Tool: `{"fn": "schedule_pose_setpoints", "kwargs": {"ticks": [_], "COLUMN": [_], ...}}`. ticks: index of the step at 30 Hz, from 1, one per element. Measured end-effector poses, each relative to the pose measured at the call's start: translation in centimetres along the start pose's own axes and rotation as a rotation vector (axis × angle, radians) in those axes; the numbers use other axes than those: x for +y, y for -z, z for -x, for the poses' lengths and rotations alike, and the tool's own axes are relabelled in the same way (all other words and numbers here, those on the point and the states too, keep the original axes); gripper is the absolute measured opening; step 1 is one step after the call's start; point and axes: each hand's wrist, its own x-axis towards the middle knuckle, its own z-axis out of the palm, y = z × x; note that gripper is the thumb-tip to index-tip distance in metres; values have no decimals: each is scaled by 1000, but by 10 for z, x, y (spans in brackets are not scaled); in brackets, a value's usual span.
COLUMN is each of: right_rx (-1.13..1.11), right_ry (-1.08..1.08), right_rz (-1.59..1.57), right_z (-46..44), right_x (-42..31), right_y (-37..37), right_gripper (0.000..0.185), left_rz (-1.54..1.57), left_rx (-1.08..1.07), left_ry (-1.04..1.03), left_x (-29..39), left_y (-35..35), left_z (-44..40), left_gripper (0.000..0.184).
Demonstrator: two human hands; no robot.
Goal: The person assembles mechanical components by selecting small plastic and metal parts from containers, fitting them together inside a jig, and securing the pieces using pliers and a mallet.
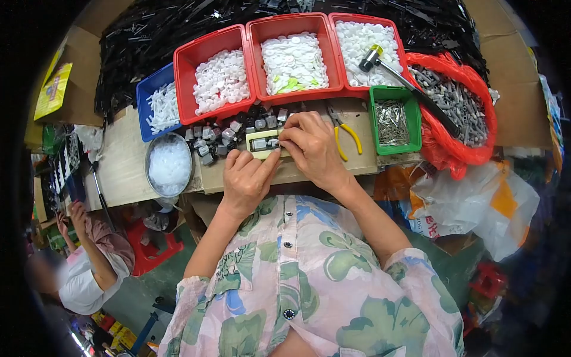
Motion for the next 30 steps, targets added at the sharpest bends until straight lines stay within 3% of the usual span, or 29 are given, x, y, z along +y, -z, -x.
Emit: {"fn": "schedule_pose_setpoints", "kwargs": {"ticks": [19,24,30], "right_rx": [-36,47,-50], "right_ry": [44,95,40], "right_rz": [69,162,67], "right_z": [6,8,4], "right_x": [2,-2,1], "right_y": [1,-3,2], "right_gripper": [9,10,12], "left_rz": [-142,-105,-123], "left_rx": [-117,-71,-88], "left_ry": [-126,-137,-124], "left_x": [-5,-4,-9], "left_y": [8,8,1], "left_z": [-5,-6,-1], "left_gripper": [44,46,45]}}
